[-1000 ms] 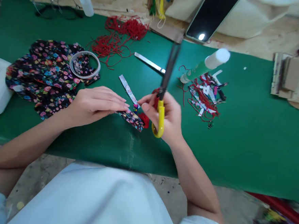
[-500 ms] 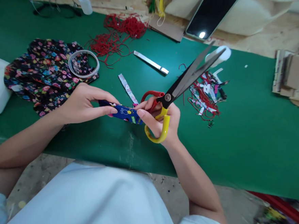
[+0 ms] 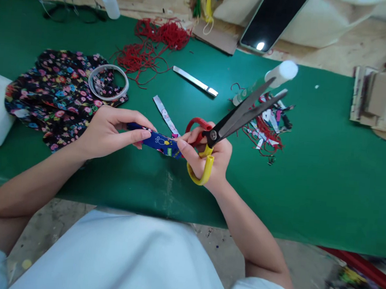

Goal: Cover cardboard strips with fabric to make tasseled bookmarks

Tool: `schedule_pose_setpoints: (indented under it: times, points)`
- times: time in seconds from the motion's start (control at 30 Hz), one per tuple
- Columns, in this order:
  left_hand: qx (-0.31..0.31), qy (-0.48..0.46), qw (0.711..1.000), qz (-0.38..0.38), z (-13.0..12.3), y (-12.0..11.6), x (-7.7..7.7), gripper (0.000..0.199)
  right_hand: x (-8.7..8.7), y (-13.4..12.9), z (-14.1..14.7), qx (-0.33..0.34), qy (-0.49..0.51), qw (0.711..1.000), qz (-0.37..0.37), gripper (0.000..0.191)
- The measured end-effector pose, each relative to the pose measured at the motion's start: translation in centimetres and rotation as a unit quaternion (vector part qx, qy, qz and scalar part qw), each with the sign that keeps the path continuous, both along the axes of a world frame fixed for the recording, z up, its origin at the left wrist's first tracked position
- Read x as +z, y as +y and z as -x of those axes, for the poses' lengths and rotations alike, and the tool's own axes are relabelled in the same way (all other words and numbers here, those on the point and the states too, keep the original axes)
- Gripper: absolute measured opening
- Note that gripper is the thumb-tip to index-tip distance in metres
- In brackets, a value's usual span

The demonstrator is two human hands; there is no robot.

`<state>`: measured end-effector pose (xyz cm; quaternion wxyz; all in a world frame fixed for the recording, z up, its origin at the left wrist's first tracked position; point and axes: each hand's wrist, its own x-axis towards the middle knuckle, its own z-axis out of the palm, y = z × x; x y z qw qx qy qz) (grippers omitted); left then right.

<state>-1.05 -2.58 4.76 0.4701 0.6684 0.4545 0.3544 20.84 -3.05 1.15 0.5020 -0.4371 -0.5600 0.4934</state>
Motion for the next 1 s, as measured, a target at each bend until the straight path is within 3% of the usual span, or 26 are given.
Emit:
schedule_pose_setpoints:
  times: [0.23, 0.67, 1.0]
  points:
    - [-0.014, -0.020, 0.990, -0.142, 0.2, 0.1, 0.2, 0.008, 0.9, -0.1, 0.0, 0.052, 0.066, 0.996, -0.022, 0.036]
    - [-0.028, -0.009, 0.991, -0.134, 0.3, -0.1, 0.4, 0.007, 1.2, -0.3, -0.1, 0.060, 0.041, 0.997, -0.037, 0.045]
    - [-0.057, -0.065, 0.973, -0.215, 0.3, 0.4, -0.3, 0.010, 1.3, -0.2, 0.0, 0.099, 0.113, 0.986, -0.069, 0.027]
